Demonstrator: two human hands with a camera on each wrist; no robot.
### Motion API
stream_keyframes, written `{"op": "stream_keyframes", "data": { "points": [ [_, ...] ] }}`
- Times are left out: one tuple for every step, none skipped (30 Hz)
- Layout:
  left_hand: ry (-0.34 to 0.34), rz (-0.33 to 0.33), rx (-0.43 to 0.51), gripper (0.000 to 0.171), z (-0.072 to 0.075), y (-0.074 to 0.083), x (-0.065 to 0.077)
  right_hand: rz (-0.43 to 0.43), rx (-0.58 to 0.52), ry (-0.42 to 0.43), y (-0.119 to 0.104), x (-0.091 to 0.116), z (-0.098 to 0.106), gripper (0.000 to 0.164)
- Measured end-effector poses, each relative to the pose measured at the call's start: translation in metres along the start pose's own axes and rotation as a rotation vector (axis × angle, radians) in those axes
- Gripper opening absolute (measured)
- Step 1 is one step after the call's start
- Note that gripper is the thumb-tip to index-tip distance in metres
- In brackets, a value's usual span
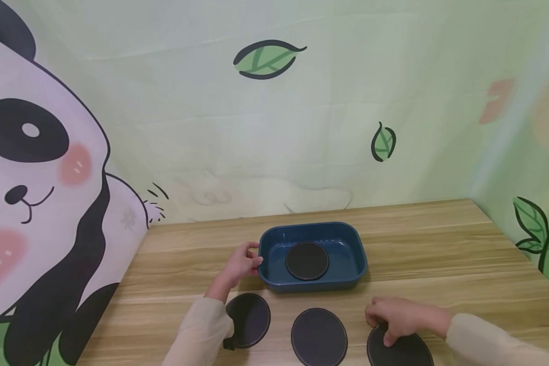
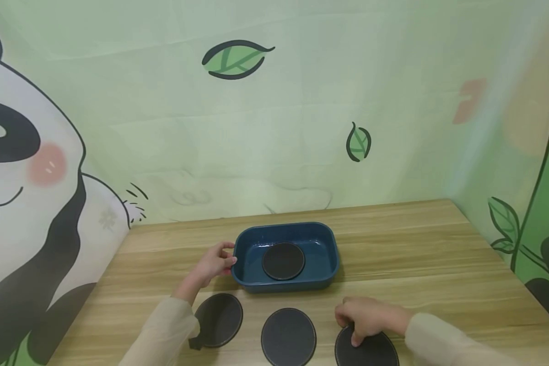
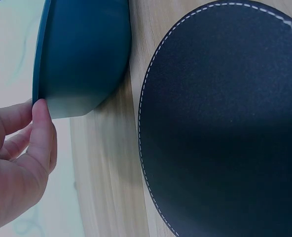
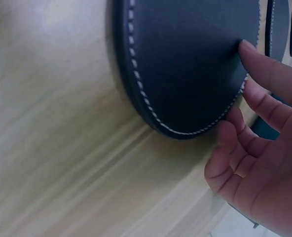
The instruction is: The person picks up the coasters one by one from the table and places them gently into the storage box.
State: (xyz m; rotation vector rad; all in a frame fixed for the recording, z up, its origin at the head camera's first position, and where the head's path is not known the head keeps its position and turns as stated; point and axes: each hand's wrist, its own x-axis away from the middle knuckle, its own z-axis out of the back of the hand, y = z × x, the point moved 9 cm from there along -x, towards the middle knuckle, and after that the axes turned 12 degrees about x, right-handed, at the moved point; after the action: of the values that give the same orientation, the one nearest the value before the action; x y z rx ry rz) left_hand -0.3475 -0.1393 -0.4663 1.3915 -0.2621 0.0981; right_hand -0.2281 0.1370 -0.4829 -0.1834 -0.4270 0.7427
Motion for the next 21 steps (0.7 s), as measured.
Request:
{"op": "stream_keyframes", "data": {
  "points": [
    [0.0,0.002,0.001,0.039,0.0003,-0.0002,-0.0002,-0.006,0.008,-0.001,0.0005,-0.0005,-0.0004,0.035],
    [0.001,0.004,-0.001,0.039,0.0006,-0.0003,-0.0003,-0.011,0.016,-0.003,0.0008,-0.001,-0.0007,0.035],
    [0.002,0.004,-0.003,0.039,0.0009,-0.0004,-0.0003,-0.018,0.019,-0.004,0.0014,-0.0015,-0.001,0.036],
    [0.003,0.005,-0.006,0.039,0.0012,-0.0004,-0.0004,-0.021,0.024,-0.004,0.0017,-0.0019,-0.0012,0.036],
    [0.005,0.005,-0.008,0.038,0.0015,-0.0004,-0.0002,-0.025,0.025,-0.004,0.002,-0.0024,-0.0014,0.036],
    [0.006,0.006,-0.008,0.038,0.0018,-0.0004,-0.0001,-0.027,0.029,-0.006,0.0023,-0.0031,-0.0018,0.037],
    [0.006,0.006,-0.011,0.038,0.002,-0.0003,0.0,-0.028,0.036,-0.007,0.0024,-0.0037,-0.002,0.037],
    [0.005,0.007,-0.013,0.039,0.002,-0.0002,0.0002,-0.025,0.047,-0.007,0.0022,-0.0043,-0.0021,0.037],
    [0.004,0.008,-0.011,0.039,0.0019,-0.0001,0.0003,-0.026,0.054,-0.011,0.0023,-0.0049,-0.0024,0.038],
    [0.003,0.008,-0.012,0.039,0.0018,0.0001,0.0005,-0.027,0.064,-0.016,0.0022,-0.0055,-0.0028,0.038],
    [0.001,0.008,-0.012,0.039,0.0016,0.0006,0.0008,-0.027,0.077,-0.02,0.0019,-0.0059,-0.003,0.038],
    [-0.001,0.008,-0.013,0.039,0.0013,0.001,0.001,-0.026,0.091,-0.023,0.0018,-0.0064,-0.0032,0.038],
    [-0.003,0.008,-0.014,0.039,0.0011,0.0013,0.0011,-0.027,0.101,-0.029,0.0016,-0.0067,-0.0032,0.038],
    [-0.003,0.008,-0.011,0.039,0.0009,0.0014,0.0011,-0.028,0.109,-0.035,0.0015,-0.0069,-0.0032,0.038],
    [-0.004,0.006,-0.012,0.039,0.0007,0.0017,0.0012,-0.034,0.112,-0.046,0.0016,-0.007,-0.0034,0.037],
    [-0.006,0.004,-0.015,0.039,0.0006,0.002,0.0013,-0.033,0.116,-0.053,0.0013,-0.0069,-0.0029,0.037],
    [-0.008,0.004,-0.015,0.039,0.0004,0.002,0.0013,-0.035,0.106,-0.059,0.0012,-0.0068,-0.0023,0.037],
    [-0.01,0.004,-0.016,0.039,0.0003,0.0019,0.0013,-0.037,0.085,-0.067,0.0011,-0.0065,-0.0016,0.036],
    [-0.009,0.004,-0.016,0.039,0.0005,0.0015,0.001,-0.039,0.055,-0.078,0.0009,-0.006,-0.0009,0.035],
    [-0.01,0.005,-0.017,0.039,0.0006,0.0013,0.001,-0.039,0.021,-0.086,0.0005,-0.0054,0.0001,0.035],
    [-0.009,0.005,-0.018,0.039,0.0007,0.0013,0.001,-0.038,-0.014,-0.093,-0.0001,-0.0048,0.0014,0.035]
  ]
}}
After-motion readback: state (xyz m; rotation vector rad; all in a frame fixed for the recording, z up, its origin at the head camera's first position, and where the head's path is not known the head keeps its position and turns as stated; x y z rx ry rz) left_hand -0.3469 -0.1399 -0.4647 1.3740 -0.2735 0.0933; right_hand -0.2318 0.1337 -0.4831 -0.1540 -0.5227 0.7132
